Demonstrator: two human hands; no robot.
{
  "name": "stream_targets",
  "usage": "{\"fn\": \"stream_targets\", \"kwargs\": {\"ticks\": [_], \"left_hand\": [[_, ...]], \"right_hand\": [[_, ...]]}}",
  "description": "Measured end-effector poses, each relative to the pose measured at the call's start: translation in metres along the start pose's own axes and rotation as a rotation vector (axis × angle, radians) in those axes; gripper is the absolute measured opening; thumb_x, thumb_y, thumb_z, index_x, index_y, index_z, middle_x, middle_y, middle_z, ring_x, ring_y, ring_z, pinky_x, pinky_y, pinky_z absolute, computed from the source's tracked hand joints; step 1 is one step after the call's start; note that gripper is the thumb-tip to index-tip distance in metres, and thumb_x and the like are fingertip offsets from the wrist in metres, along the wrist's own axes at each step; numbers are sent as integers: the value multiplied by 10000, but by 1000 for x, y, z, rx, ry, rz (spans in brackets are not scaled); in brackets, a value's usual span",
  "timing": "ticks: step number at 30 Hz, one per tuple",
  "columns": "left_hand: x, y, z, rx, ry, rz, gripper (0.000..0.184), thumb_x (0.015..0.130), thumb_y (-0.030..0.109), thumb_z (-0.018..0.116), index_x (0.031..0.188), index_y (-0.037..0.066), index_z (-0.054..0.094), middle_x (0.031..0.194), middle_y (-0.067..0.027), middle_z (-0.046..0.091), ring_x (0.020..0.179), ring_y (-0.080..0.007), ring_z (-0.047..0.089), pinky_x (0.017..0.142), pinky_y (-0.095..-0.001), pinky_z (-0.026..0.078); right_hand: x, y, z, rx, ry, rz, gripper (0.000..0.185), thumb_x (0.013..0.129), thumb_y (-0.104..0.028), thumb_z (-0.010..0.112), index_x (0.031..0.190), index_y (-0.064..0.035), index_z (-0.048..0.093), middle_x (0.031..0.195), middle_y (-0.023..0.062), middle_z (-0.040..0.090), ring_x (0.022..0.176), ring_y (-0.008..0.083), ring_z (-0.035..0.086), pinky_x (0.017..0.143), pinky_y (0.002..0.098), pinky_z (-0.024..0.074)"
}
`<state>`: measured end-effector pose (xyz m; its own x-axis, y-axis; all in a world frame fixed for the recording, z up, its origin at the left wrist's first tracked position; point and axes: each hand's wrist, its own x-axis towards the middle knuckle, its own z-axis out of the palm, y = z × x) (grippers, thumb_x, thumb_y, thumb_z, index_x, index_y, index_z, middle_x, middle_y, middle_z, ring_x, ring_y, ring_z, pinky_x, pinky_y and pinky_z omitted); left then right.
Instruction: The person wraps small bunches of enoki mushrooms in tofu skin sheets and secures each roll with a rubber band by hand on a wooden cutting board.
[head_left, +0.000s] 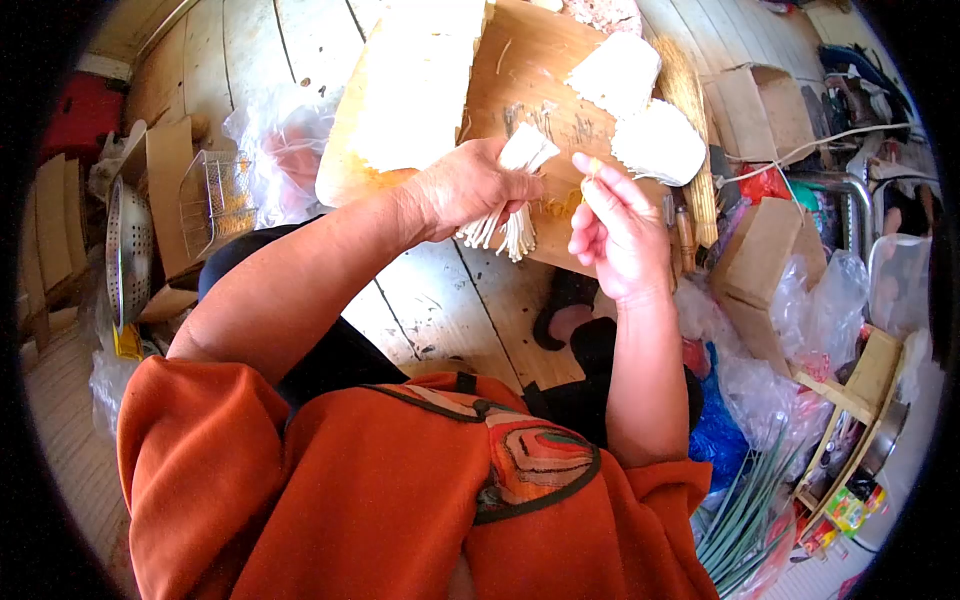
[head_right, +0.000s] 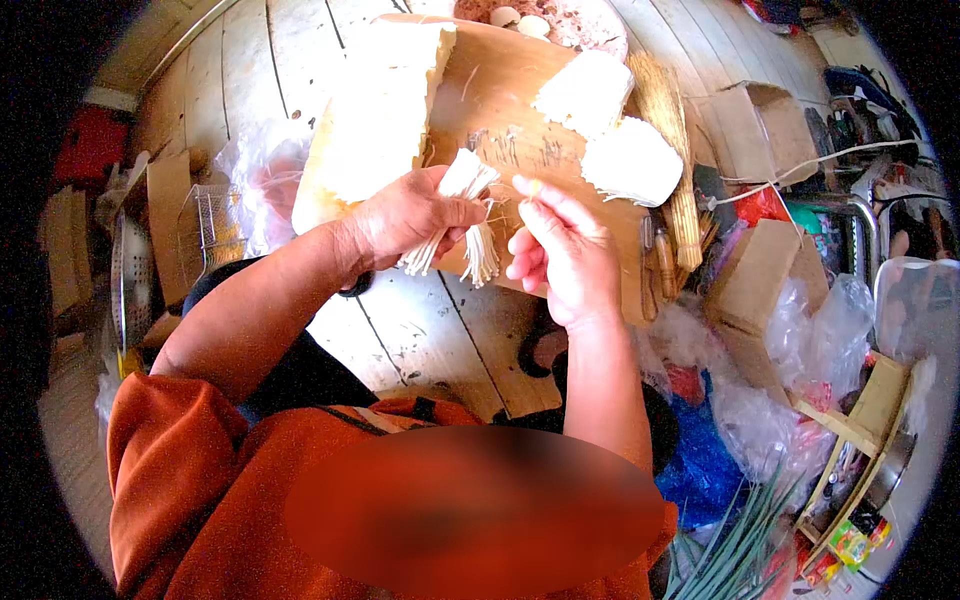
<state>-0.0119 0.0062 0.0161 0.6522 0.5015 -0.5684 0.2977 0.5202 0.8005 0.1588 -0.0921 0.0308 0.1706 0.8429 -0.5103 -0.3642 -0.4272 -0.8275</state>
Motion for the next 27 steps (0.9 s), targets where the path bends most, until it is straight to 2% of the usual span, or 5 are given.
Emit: {"fn": "stream_targets", "kwargs": {"ticks": [4, 8, 12, 18, 27], "left_hand": [[-4, -4, 4, 142, -121, -48, 271, 868, 189, 650, 1086, 66, 544, 732, -10, 565, 589, -83, 529, 509, -233, 428], [2, -8, 6, 267, -280, -38, 310, 851, 169, 658, 1123, 77, 545, 771, -4, 585, 652, -72, 541, 549, -237, 439], [3, -13, 4, 619, -230, 129, 542, 761, 190, 739, 1215, 32, 488, 1002, -139, 657, 972, -221, 620, 847, -345, 494], [-11, -1, 12, 755, -160, 137, 779, 732, 217, 762, 1356, 36, 331, 1108, -213, 620, 1018, -306, 623, 865, -369, 498], [-19, 3, 12, 803, -162, 186, 759, 704, 198, 739, 1318, -9, 345, 1127, -247, 595, 1056, -355, 593, 903, -384, 479]], "right_hand": [[-1, 2, 11, -364, 36, -43, 508, 826, -262, 724, 1272, -92, 550, 832, 58, 677, 546, 87, 598, 422, 190, 410], [-2, 8, 17, -388, -44, -27, 490, 809, -266, 737, 1237, -101, 563, 857, 33, 673, 584, 79, 594, 437, 189, 399], [2, 14, 16, -449, -126, 6, 316, 804, -225, 718, 1065, -87, 605, 778, 4, 640, 577, 68, 564, 448, 204, 411], [6, 16, 8, -401, -227, -1, 358, 783, -163, 718, 1089, -26, 592, 782, 28, 627, 587, 85, 578, 467, 190, 420], [5, 14, 5, -200, -414, 154, 514, 793, -173, 689, 1230, 9, 489, 863, 77, 635, 626, 147, 629, 470, 217, 453]]}}
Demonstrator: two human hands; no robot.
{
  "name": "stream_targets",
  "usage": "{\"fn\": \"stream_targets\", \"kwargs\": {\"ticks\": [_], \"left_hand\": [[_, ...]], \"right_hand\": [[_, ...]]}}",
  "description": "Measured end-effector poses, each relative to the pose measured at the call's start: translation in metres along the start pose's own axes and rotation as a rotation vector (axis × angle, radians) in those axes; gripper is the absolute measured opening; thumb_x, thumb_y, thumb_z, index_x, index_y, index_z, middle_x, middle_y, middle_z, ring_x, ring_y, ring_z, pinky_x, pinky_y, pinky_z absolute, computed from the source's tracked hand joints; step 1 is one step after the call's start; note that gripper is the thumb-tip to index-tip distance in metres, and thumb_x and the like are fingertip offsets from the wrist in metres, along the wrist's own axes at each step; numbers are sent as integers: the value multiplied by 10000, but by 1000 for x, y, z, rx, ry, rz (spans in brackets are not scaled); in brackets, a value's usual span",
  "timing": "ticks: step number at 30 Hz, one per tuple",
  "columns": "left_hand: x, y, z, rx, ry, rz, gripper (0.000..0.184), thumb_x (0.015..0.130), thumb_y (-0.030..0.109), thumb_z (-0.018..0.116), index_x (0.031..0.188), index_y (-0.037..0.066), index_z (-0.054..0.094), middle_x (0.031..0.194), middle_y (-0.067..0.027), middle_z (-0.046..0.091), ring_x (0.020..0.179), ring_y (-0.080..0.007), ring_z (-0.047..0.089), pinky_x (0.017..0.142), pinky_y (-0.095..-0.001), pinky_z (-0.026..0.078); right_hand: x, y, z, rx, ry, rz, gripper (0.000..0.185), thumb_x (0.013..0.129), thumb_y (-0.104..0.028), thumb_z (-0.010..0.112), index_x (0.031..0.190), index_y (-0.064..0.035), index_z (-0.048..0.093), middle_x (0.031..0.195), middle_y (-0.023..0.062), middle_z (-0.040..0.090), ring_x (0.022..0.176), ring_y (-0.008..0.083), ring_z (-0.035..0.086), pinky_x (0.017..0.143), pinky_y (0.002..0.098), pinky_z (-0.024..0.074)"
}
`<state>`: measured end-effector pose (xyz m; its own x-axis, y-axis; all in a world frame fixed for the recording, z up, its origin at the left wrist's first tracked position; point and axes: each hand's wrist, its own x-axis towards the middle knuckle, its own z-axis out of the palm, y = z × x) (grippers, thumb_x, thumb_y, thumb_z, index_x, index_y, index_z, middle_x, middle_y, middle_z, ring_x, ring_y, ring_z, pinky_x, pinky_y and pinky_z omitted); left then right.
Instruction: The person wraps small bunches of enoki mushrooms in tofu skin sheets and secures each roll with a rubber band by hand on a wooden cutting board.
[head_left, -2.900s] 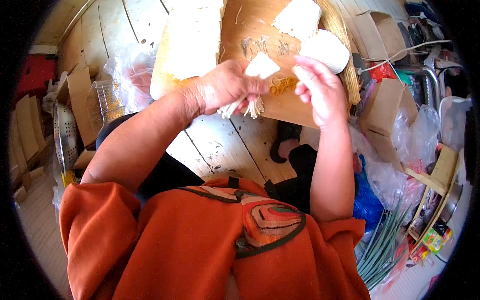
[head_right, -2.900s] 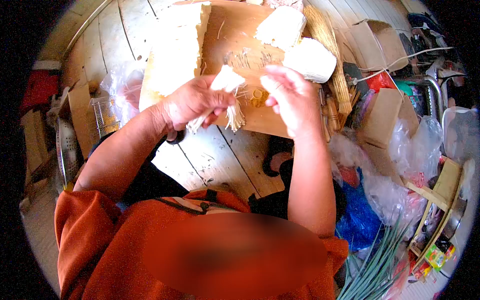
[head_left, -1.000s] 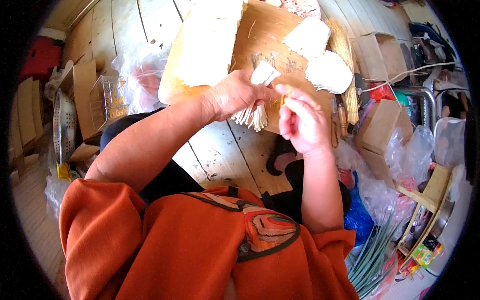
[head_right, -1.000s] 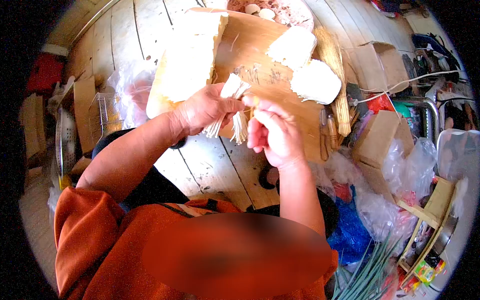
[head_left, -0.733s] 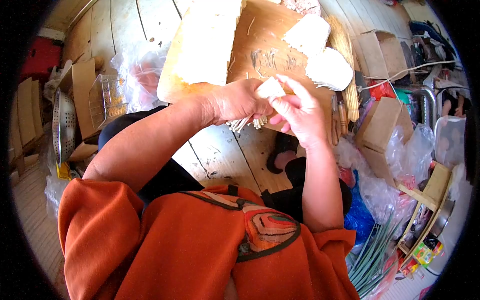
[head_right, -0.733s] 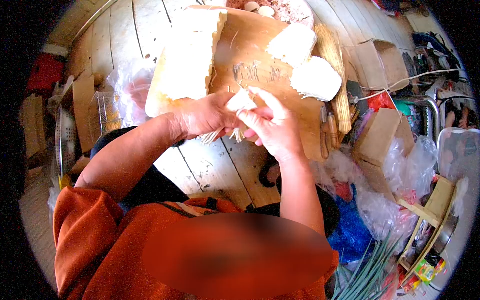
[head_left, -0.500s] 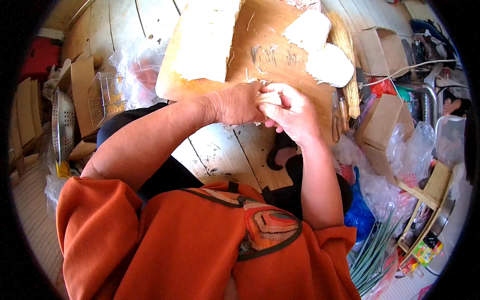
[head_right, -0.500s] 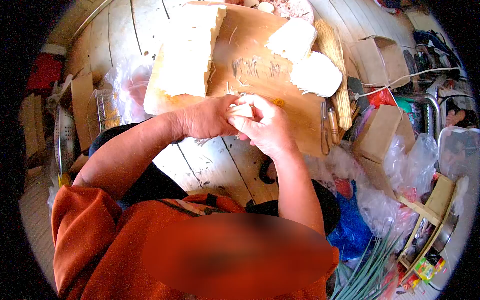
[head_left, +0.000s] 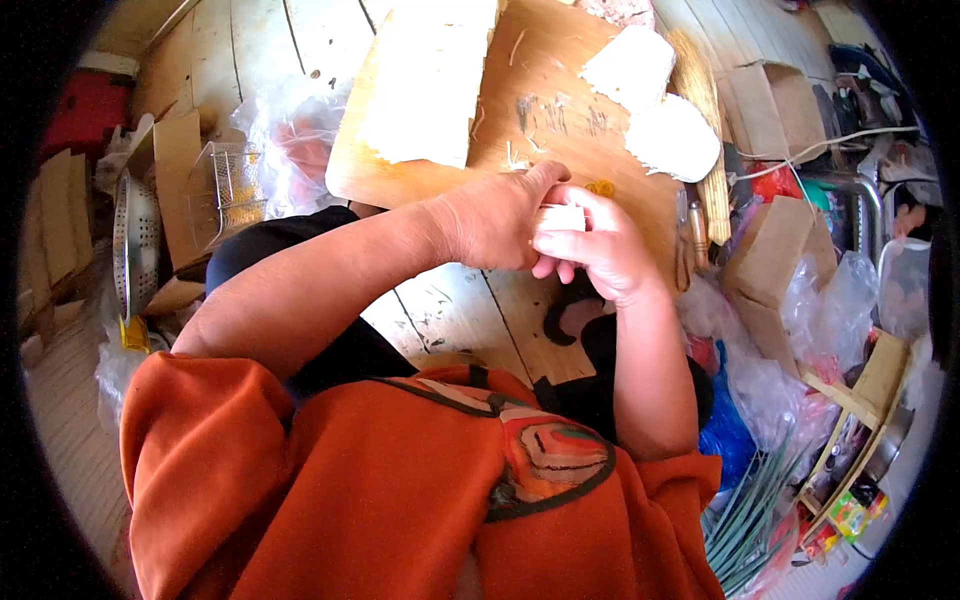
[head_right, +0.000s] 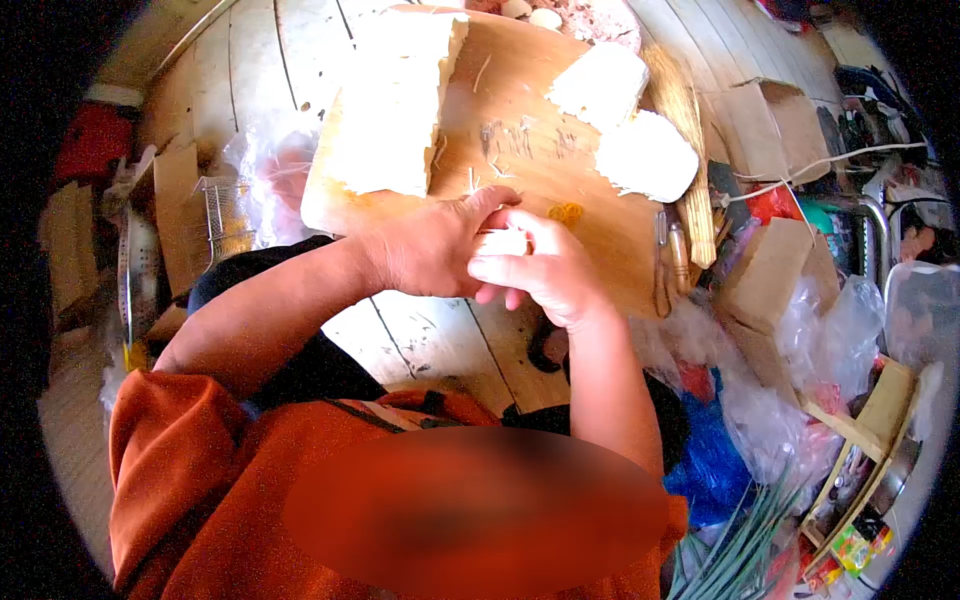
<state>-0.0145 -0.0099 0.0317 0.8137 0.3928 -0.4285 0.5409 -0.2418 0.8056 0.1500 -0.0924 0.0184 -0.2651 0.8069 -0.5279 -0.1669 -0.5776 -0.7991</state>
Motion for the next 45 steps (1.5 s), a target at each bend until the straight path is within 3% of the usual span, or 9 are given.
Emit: {"fn": "stream_targets", "kwargs": {"ticks": [4, 10, 14, 24, 28, 30, 39, 42, 45], "left_hand": [[-1, -6, -7, 170, 148, 100, 773, 708, 220, 726, 1324, -9, 321, 1151, -260, 573, 1077, -373, 577, 929, -401, 463], [-17, -25, -71, 325, 364, -152, 397, 816, 222, 606, 1135, 46, 449, 1024, -219, 621, 1019, -335, 609, 928, -409, 464], [-12, -63, -87, 601, 666, -130, 358, 777, 135, 599, 1128, 99, 543, 1085, -120, 623, 1055, -275, 583, 942, -421, 426], [8, -72, -69, 818, 914, -185, 231, 740, 136, 649, 968, 127, 610, 1063, -88, 585, 1063, -300, 528, 913, -431, 435], [12, -74, -69, 740, 798, -99, 177, 766, 149, 628, 937, 112, 600, 987, -100, 605, 994, -314, 563, 872, -426, 460], [15, -72, -69, 600, 687, -246, 215, 827, 128, 535, 1030, 99, 603, 1071, -130, 600, 1041, -302, 568, 905, -412, 441], [14, -55, -55, 734, 844, -63, 151, 797, 122, 549, 926, 76, 612, 914, -119, 640, 881, -306, 632, 816, -417, 500], [13, -38, -43, 321, 713, 47, 115, 780, 165, 597, 856, 84, 626, 863, -136, 659, 820, -319, 645, 773, -405, 512], [17, -37, -26, 208, 465, -128, 191, 779, 205, 609, 903, 64, 647, 856, -155, 660, 867, -316, 642, 815, -379, 509]], "right_hand": [[-6, -13, 3, -27, 5, -47, 547, 827, -193, 660, 1287, 11, 445, 935, 101, 627, 680, 170, 651, 500, 224, 489], [-5, -12, -6, -32, 400, -122, 383, 906, -174, 570, 1246, -9, 506, 1049, 147, 644, 763, 171, 665, 563, 235, 524], [4, 1, 7, -180, 267, -8, 346, 889, -180, 602, 1183, -6, 554, 979, 102, 645, 760, 141, 638, 600, 246, 506], [13, 19, 13, -458, 204, -5, 380, 806, -241, 675, 1122, -40, 609, 950, 106, 683, 847, 181, 653, 763, 314, 521], [13, 24, 8, -486, 229, -29, 376, 799, -230, 676, 1110, -29, 610, 935, 114, 683, 837, 198, 656, 763, 317, 520], [15, 29, 6, -576, 306, -78, 358, 793, -209, 672, 1095, -27, 614, 926, 133, 682, 828, 224, 663, 754, 326, 521], [27, 34, 9, -1049, 619, -28, 340, 761, -325, 686, 932, -34, 646, 920, 154, 675, 801, 333, 647, 731, 408, 511], [36, 40, 7, -1075, 591, 35, 340, 753, -339, 686, 891, -30, 650, 870, 152, 678, 786, 343, 643, 725, 414, 510], [44, 48, 3, -919, 625, 56, 317, 756, -316, 683, 887, -28, 654, 826, 144, 681, 750, 318, 651, 701, 401, 512]]}}
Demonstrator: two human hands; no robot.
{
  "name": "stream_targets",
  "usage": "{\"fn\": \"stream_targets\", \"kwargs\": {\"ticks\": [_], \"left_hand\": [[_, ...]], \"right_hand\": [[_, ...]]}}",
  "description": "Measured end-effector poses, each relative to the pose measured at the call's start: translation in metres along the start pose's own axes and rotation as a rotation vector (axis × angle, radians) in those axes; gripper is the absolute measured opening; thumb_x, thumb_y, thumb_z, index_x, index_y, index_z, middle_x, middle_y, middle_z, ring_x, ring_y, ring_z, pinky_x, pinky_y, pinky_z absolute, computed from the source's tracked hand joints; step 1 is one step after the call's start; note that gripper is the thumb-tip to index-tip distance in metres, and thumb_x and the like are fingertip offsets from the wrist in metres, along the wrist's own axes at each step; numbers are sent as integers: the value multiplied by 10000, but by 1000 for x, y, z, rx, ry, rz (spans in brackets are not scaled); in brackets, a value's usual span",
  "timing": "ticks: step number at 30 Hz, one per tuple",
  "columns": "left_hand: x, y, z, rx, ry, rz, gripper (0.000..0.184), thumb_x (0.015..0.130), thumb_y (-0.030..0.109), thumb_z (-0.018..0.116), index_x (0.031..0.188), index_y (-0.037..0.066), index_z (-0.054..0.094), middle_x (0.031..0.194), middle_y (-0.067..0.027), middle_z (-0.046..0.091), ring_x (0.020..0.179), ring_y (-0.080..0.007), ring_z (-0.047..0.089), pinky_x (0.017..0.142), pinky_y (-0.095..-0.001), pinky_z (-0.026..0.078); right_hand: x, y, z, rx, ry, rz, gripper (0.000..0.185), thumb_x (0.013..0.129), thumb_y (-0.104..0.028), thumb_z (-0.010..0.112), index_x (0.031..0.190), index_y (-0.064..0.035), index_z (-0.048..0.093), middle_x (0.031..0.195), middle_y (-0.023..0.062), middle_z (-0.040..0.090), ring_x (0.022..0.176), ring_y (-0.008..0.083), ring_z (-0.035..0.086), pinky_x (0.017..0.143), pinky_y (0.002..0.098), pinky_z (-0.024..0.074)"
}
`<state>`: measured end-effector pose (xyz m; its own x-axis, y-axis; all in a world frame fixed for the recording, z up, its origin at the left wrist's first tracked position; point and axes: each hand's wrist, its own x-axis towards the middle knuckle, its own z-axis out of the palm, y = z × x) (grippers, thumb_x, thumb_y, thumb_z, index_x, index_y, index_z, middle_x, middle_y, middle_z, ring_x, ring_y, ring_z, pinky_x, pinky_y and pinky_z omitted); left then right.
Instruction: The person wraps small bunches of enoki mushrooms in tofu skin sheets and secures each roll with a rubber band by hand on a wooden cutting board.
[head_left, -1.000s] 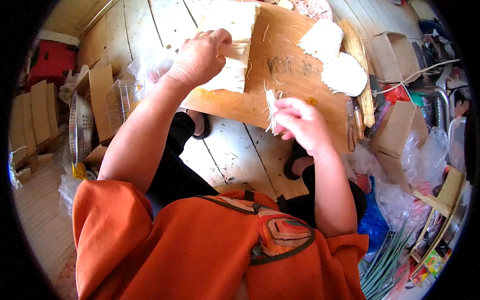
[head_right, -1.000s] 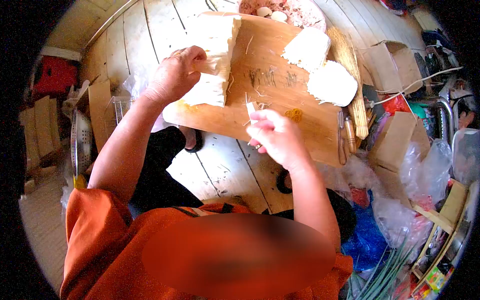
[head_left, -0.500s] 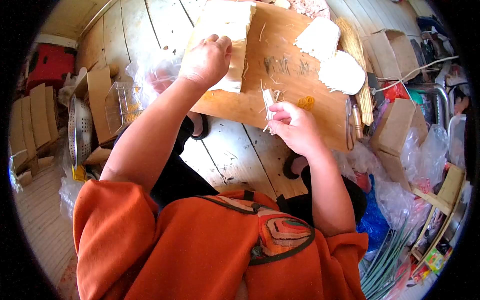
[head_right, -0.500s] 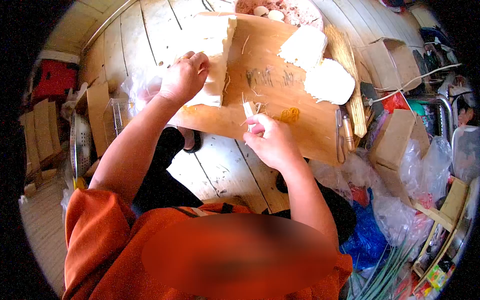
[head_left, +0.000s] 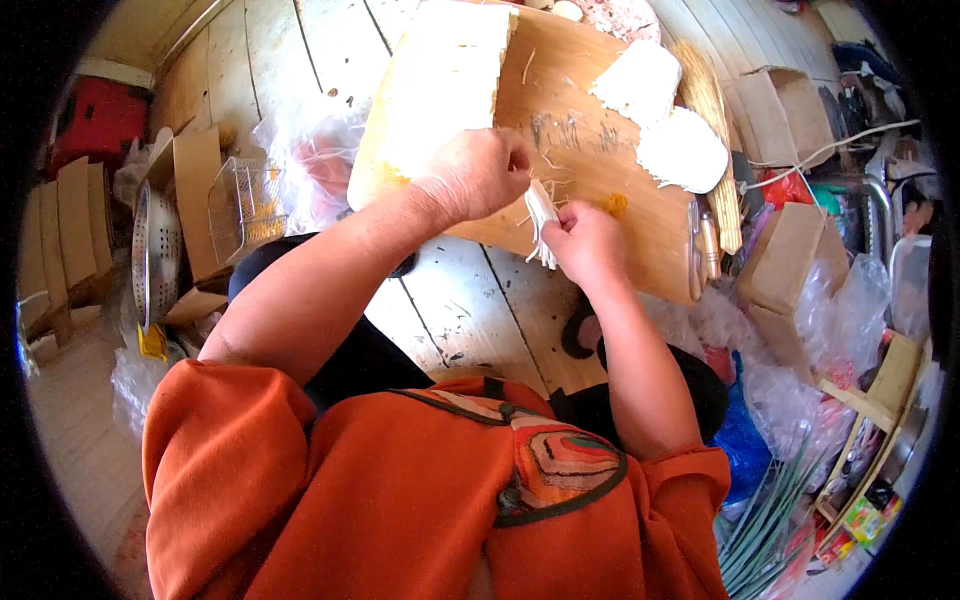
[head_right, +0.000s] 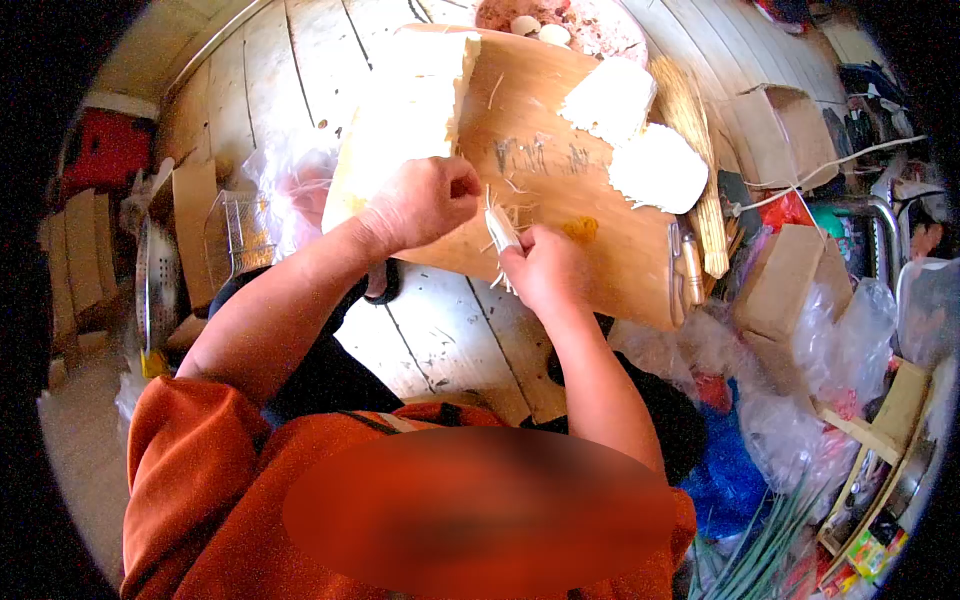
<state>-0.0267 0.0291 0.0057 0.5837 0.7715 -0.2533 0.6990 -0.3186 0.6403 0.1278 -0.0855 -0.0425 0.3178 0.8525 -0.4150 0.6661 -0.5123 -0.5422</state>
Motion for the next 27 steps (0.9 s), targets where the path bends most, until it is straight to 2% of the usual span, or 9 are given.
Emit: {"fn": "stream_targets", "kwargs": {"ticks": [4, 8, 10, 13, 15, 17, 19, 22, 27], "left_hand": [[-4, -6, 11, -18, -33, -35, 431, 775, 287, 654, 1100, 7, 606, 1066, -203, 618, 1053, -309, 589, 931, -346, 465], [-8, -3, 24, -201, 37, -66, 582, 771, 367, 714, 1186, -9, 557, 1144, -198, 572, 1090, -276, 562, 958, -328, 446], [-9, -1, 28, -935, -168, -90, 512, 802, 347, 736, 1161, 19, 576, 1013, -95, 625, 1009, -195, 566, 894, -341, 456], [-16, 8, 26, -1245, -289, -141, 525, 806, 341, 744, 1187, 23, 574, 991, -66, 626, 1010, -162, 554, 930, -321, 427], [-15, 8, 30, -1242, -215, -94, 443, 845, 339, 677, 1129, 6, 608, 979, -76, 638, 997, -170, 565, 930, -303, 425], [-10, 11, 19, -1069, 18, -81, 383, 854, 358, 591, 1009, 9, 618, 869, -68, 645, 821, -160, 603, 839, -325, 474], [-8, 8, 5, -923, 41, 23, 409, 864, 365, 488, 930, -11, 637, 839, -77, 654, 815, -160, 601, 819, -327, 470], [-4, 12, -7, -1035, 110, -16, 408, 885, 343, 460, 745, -14, 598, 690, -73, 610, 700, -168, 583, 764, -305, 469], [-4, 17, -14, -1064, 52, -12, 333, 889, 306, 500, 730, 21, 567, 612, -56, 509, 534, -163, 490, 606, -325, 464]], "right_hand": [[0, 3, -1, 284, -6, 40, 295, 758, -268, 685, 891, -7, 651, 775, 130, 679, 693, 243, 653, 660, 357, 512], [-11, -6, -8, 604, 0, -66, 227, 803, -178, 672, 916, 16, 640, 751, 68, 658, 671, 124, 610, 630, 280, 499], [-13, -10, -9, 750, 2, -123, 208, 818, -157, 666, 923, 20, 635, 746, 50, 647, 670, 103, 594, 627, 263, 495], [-20, -18, -19, 797, 12, -218, 192, 845, -141, 663, 950, 16, 632, 744, 24, 632, 663, 93, 578, 626, 250, 491], [-25, -26, -30, 774, -23, -280, 200, 846, -148, 682, 963, 8, 638, 756, 18, 626, 648, 84, 563, 601, 236, 481], [-25, -29, -45, 784, -4, -123, 185, 852, -149, 685, 980, -20, 651, 793, 12, 628, 613, 56, 537, 530, 206, 451], [-17, -20, -57, 860, 85, -105, 166, 858, -146, 674, 972, -26, 658, 779, 5, 629, 587, 56, 528, 520, 203, 449], [-4, 1, -65, 675, 161, -26, 169, 845, -154, 671, 965, -35, 668, 781, 13, 643, 613, 84, 557, 560, 230, 471], [19, 40, -34, 144, 273, -134, 291, 765, -229, 708, 986, -44, 664, 934, 102, 661, 794, 237, 637, 727, 347, 517]]}}
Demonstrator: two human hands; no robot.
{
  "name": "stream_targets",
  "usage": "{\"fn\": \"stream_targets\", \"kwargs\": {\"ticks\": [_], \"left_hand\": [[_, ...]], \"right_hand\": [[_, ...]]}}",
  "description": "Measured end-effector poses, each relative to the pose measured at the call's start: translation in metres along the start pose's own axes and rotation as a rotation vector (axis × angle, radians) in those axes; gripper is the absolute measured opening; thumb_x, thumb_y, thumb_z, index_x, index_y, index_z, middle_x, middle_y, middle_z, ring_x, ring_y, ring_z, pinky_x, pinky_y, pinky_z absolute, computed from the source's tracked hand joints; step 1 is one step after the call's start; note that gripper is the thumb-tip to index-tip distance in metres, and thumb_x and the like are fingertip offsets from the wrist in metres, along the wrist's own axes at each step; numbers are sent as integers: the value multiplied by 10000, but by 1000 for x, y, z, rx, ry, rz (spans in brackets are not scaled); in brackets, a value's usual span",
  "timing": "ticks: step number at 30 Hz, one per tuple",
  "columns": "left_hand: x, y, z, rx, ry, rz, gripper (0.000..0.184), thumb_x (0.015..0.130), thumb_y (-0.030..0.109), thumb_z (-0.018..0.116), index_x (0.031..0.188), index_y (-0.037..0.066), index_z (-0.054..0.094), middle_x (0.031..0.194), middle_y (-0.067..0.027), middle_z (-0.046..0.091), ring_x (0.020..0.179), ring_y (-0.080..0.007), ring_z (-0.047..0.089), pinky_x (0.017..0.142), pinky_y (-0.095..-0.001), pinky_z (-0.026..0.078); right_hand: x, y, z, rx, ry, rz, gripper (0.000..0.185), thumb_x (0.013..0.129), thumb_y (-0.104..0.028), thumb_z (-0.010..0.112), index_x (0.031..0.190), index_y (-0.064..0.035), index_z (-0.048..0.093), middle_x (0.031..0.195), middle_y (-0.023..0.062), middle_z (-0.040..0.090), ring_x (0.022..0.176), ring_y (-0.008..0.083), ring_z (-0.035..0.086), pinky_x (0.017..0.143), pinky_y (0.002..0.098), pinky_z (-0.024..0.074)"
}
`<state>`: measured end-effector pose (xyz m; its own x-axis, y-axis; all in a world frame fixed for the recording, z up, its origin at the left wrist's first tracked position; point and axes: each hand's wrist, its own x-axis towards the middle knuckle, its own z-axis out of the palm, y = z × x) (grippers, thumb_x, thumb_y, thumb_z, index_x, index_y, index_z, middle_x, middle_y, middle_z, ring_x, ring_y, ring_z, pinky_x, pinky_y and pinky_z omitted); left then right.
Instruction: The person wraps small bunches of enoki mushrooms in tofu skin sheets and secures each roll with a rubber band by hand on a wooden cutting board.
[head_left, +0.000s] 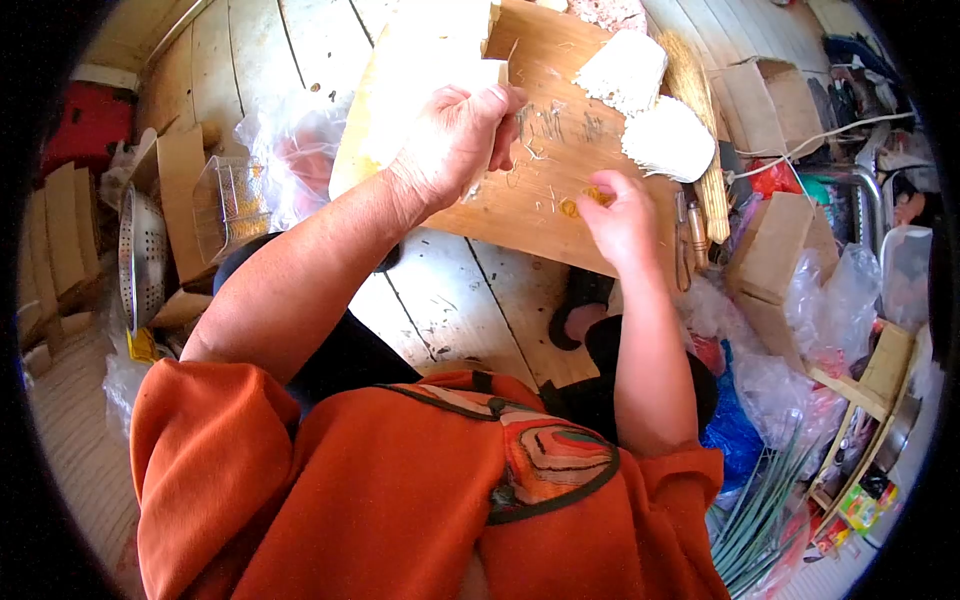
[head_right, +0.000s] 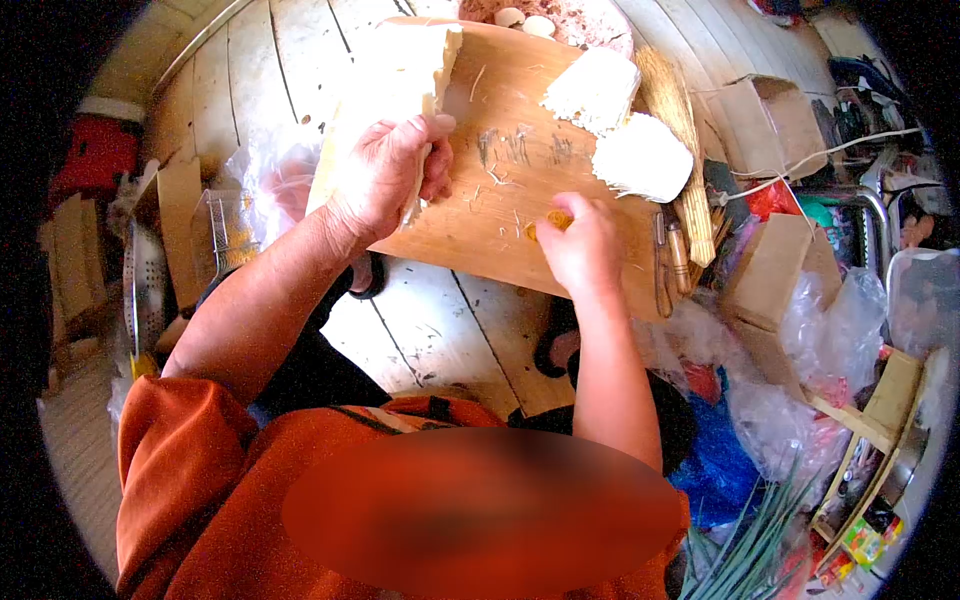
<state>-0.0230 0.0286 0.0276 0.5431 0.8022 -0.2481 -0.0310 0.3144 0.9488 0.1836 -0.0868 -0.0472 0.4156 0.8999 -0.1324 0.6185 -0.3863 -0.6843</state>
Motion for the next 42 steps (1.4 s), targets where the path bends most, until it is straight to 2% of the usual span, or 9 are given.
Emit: {"fn": "stream_targets", "kwargs": {"ticks": [2, 4, 16, 22, 25, 32, 34, 41, 42], "left_hand": [[-2, 1, 3, -39, -2, 13, 333, 887, 308, 506, 709, 31, 558, 583, -43, 484, 500, -159, 466, 573, -322, 451], [-4, 2, 3, 0, -18, -31, 335, 880, 316, 527, 679, 48, 542, 556, -40, 474, 486, -156, 453, 525, -309, 429], [-2, 3, 1, 72, -57, -12, 365, 860, 292, 528, 600, 36, 515, 511, -43, 482, 541, -142, 519, 585, -290, 454], [2, 4, 6, 122, -73, -24, 302, 879, 294, 524, 731, 34, 560, 577, -41, 500, 542, -135, 484, 551, -293, 445], [3, 3, 7, 130, -50, -57, 325, 863, 295, 538, 674, 31, 545, 563, -43, 514, 566, -141, 541, 632, -288, 475], [4, 16, 0, 175, 2, -49, 318, 869, 292, 544, 692, 28, 556, 575, -47, 532, 567, -133, 543, 630, -285, 473], [5, 15, 0, 74, 0, 38, 284, 881, 265, 528, 694, 51, 534, 569, -36, 501, 512, -129, 487, 503, -270, 415], [0, 23, -3, 64, -20, -35, 246, 852, 247, 583, 723, 39, 558, 608, -44, 558, 552, -129, 536, 569, -279, 460], [0, 23, -3, 63, -15, -33, 246, 852, 247, 583, 723, 39, 558, 608, -44, 558, 552, -129, 536, 569, -279, 460]], "right_hand": [[-7, -16, 1, -297, -19, -67, 339, 727, -264, 711, 999, -69, 661, 1085, 147, 599, 961, 317, 603, 835, 394, 492], [-9, -10, 8, -315, -5, -169, 296, 726, -219, 711, 984, -83, 657, 1126, 150, 553, 988, 313, 586, 836, 390, 492], [-6, 27, -13, -452, 23, -57, 98, 677, -82, 675, 713, -53, 588, 850, 133, 566, 785, 331, 584, 699, 429, 487], [-3, 45, -35, -539, 107, 33, 122, 710, -146, 677, 802, -76, 637, 919, 134, 590, 886, 324, 588, 782, 416, 486], [-5, 41, -39, -554, 68, 62, 161, 725, -164, 675, 868, -89, 662, 960, 139, 600, 915, 321, 594, 798, 404, 489], [-5, 5, -58, -577, 40, 51, 223, 744, -155, 655, 953, -81, 674, 1014, 155, 615, 947, 326, 596, 846, 383, 481], [-7, -14, -56, -473, 20, 50, 248, 752, -136, 645, 994, -85, 667, 1045, 154, 615, 960, 324, 600, 853, 381, 482], [8, -47, 25, -404, -110, -362, 406, 753, -90, 640, 1150, -26, 580, 1161, 182, 559, 1090, 347, 531, 947, 408, 434], [18, -46, 37, -441, -132, -349, 384, 795, -81, 568, 1176, -35, 562, 1206, 174, 532, 1138, 349, 494, 966, 420, 419]]}}
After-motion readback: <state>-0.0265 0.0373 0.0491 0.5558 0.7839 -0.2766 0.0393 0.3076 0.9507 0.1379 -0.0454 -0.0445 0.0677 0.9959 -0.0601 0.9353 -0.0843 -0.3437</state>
